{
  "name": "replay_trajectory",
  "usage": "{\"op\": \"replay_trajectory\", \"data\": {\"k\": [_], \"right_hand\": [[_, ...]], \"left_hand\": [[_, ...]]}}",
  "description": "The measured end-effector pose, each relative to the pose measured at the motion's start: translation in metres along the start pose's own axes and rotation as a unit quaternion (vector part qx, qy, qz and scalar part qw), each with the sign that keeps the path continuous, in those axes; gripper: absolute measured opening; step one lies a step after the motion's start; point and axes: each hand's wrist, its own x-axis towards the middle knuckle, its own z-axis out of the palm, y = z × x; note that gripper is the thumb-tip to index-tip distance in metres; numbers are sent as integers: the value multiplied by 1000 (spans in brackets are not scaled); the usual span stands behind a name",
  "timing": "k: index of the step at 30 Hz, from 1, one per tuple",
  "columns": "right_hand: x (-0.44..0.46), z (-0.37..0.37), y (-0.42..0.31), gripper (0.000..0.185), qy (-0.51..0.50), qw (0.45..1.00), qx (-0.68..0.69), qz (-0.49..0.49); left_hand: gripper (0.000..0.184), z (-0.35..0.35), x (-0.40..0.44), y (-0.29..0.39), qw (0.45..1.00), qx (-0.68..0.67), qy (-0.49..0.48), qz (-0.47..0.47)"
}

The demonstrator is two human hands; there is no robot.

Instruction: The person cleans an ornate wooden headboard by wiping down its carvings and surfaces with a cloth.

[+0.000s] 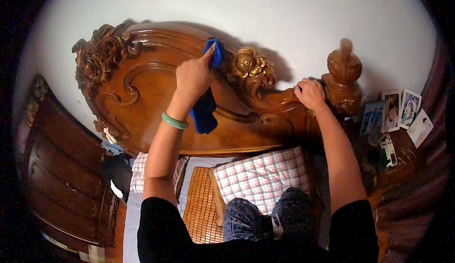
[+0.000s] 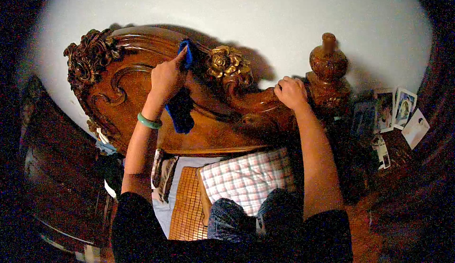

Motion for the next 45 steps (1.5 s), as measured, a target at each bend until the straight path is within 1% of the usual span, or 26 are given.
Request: {"op": "replay_trajectory", "data": {"k": [9, 11, 13, 14, 15, 16, 17, 19, 20, 22, 23, 25, 26, 28, 29, 30, 32, 33, 34, 35, 36, 37, 39, 41, 43, 45], "right_hand": [[0, 5, 6, 27, 8, 1000, -1, -19], [1, 0, 3, 29, -23, 1000, 0, 12], [3, -2, 2, 29, -58, 998, -4, 23], [5, -1, 2, 29, -75, 997, 5, 32], [4, 1, 5, 28, -90, 995, 15, 43], [1, 1, 5, 24, -50, 996, 65, 20], [-7, -1, 5, 24, -52, 996, 60, 25], [-27, -19, -21, 23, 151, 983, 109, 8], [-46, -22, -36, 24, 164, 978, 129, 17], [-95, -17, -65, 16, 62, 946, 314, 55], [-122, -11, -82, 26, -81, 872, 443, 189], [-196, 55, -112, 47, -104, 624, 676, 378], [-211, 55, -125, 50, -113, 491, 762, 406], [-196, -8, -163, 58, -108, 238, 913, 312], [-184, -34, -177, 61, -93, 139, 954, 250], [-177, -46, -184, 65, -81, 67, 973, 205], [-183, -33, -169, 59, -38, 55, 947, 315], [-186, -26, -158, 53, 9, 42, 907, 419], [-180, -23, -146, 42, -34, 114, 868, 483], [-169, -23, -143, 42, -39, 115, 867, 484], [-155, -27, -141, 38, 14, 143, 847, 512], [-137, -31, -140, 33, 68, 170, 823, 538], [-81, -31, -142, 28, 174, 208, 832, 485], [-50, -13, -136, 30, 106, 385, 801, 446], [-17, 11, -141, 41, 104, 496, 745, 433], [7, 72, -153, 59, 202, 656, 639, 348]], "left_hand": [[65, 7, 0, 23, 993, -98, -60, 10], [59, 25, 3, 14, 971, -237, 17, 31], [50, 38, 0, 13, 948, -317, 7, 31], [43, 38, -8, 17, 863, -499, -67, -26], [36, 39, -16, 20, 737, -656, -138, -82], [28, 35, -31, 26, 714, -675, -144, -116], [29, 32, -53, 41, 664, -728, -88, -146], [30, 46, -88, 53, 617, -754, -101, -202], [31, 51, -105, 60, 597, -771, -101, -195], [31, 45, -129, 80, 510, -812, -134, -249], [29, 34, -136, 94, 444, -842, -135, -276], [26, 48, -147, 110, 369, -860, -177, -306], [25, 55, -150, 118, 337, -865, -191, -318], [25, 70, -157, 130, 296, -862, -227, -342], [26, 80, -164, 131, 300, -869, -239, -312], [25, 89, -172, 130, 371, -846, -232, -306], [29, 112, -191, 122, 542, -780, -208, -236], [29, 100, -192, 111, 541, -780, -205, -238], [31, 78, -192, 98, 648, -684, -253, -219], [36, 66, -195, 84, 739, -572, -296, -198], [40, 97, -207, 70, 770, -533, -312, -159], [40, 95, -215, 67, 770, -534, -309, -164], [35, 84, -230, 62, 619, -746, -176, -174], [33, 84, -243, 52, 620, -728, -228, -183], [33, 92, -259, 49, 623, -725, -236, -175], [32, 95, -280, 50, 640, -704, -243, -189]]}}
